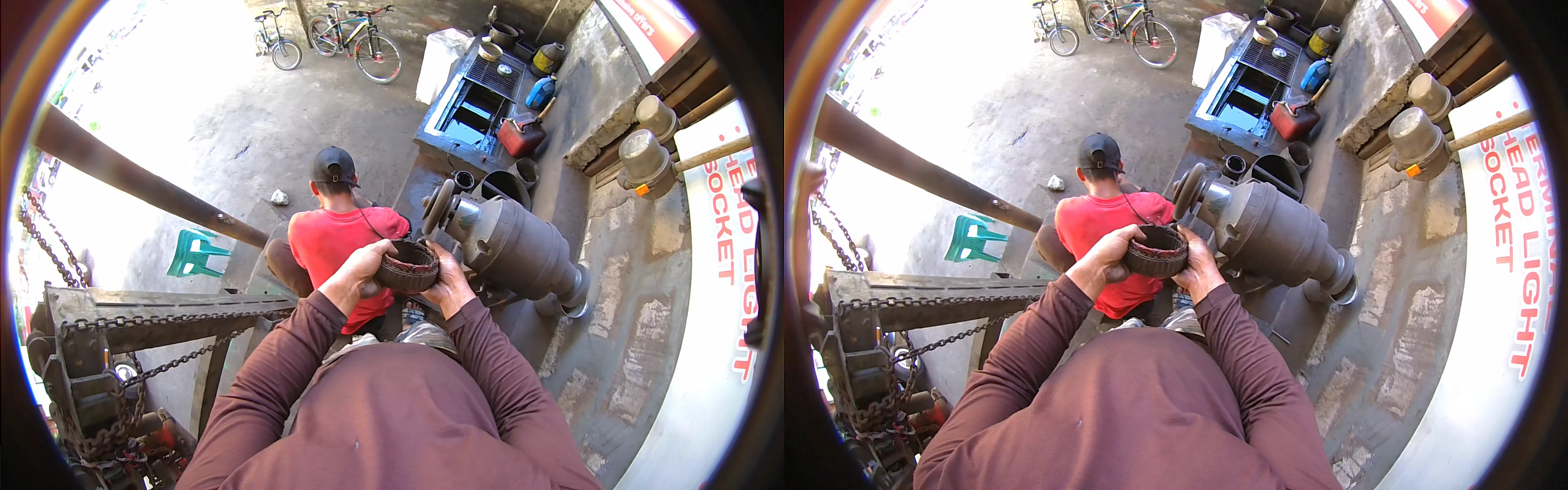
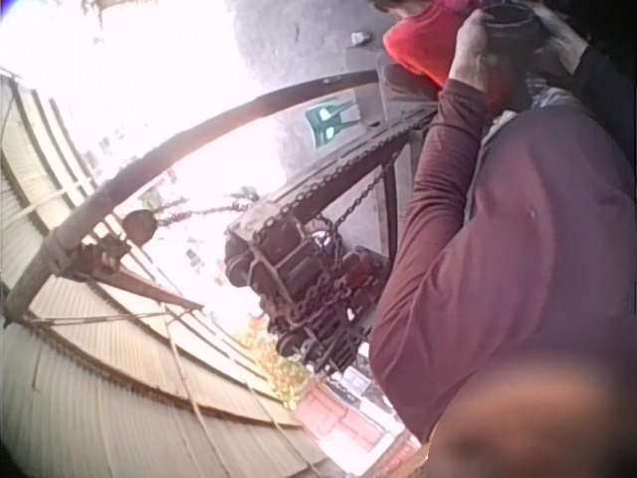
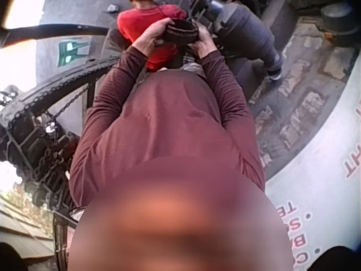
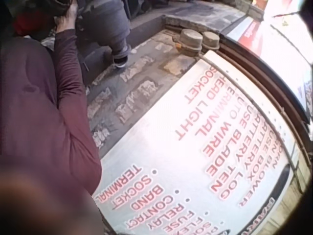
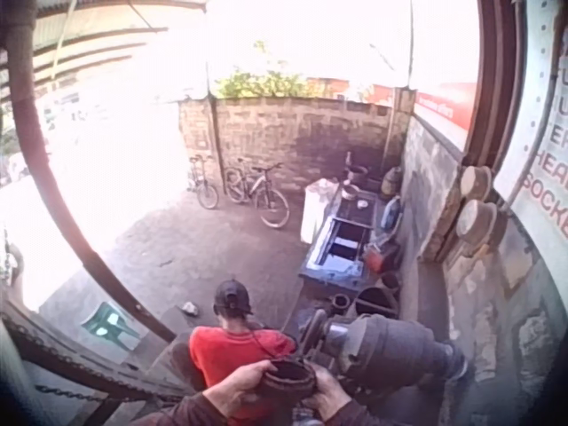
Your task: The person uses a screwdriver to pry and remove a small metal ring from a cylindrical mechanical part on a workbench. They then walk to a bench grinder and grind the edges of the ring, before returning to the workbench to place the ring and part down.
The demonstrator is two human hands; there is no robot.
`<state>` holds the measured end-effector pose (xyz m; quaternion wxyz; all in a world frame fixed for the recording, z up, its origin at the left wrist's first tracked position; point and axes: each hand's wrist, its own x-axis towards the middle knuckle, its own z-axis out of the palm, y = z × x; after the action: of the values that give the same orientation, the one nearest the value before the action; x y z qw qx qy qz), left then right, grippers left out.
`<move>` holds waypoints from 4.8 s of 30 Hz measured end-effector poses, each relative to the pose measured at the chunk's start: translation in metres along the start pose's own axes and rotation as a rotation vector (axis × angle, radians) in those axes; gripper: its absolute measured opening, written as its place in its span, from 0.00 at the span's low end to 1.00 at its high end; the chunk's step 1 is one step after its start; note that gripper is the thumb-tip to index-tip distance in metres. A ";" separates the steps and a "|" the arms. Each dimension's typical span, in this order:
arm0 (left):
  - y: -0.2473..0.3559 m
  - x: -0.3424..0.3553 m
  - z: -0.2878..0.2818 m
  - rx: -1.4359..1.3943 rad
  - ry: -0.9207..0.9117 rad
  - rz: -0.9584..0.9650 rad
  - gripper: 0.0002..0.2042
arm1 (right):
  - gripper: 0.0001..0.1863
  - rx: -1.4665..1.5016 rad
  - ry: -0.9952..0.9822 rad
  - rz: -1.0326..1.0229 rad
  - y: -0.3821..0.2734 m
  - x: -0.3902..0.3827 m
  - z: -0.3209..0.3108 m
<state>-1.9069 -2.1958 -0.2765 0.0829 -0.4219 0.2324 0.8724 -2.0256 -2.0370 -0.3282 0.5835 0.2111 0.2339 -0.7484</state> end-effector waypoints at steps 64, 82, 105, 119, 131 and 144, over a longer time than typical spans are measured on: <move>0.004 0.078 -0.027 0.803 -0.237 0.527 0.21 | 0.25 0.172 -0.049 0.120 -0.008 -0.005 -0.028; -0.025 0.064 -0.018 0.668 -0.166 0.802 0.12 | 0.25 0.069 0.047 0.039 0.003 -0.021 -0.025; -0.012 0.050 0.008 0.229 0.001 0.157 0.20 | 0.25 0.060 0.160 -0.064 0.022 -0.035 -0.025; 0.007 0.064 0.009 0.154 -0.064 0.090 0.19 | 0.27 0.122 0.134 -0.092 0.023 -0.036 0.002; 0.009 0.076 0.008 0.129 -0.061 0.069 0.15 | 0.28 0.112 0.136 -0.120 0.016 -0.031 0.003; 0.019 0.079 0.006 0.035 -0.097 -0.017 0.13 | 0.28 0.079 0.267 -0.135 0.010 -0.028 0.017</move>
<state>-1.9680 -2.2138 -0.3282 0.1090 -0.3795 0.2396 0.8870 -2.0099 -2.0278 -0.2993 0.4869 0.3152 0.2936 -0.7599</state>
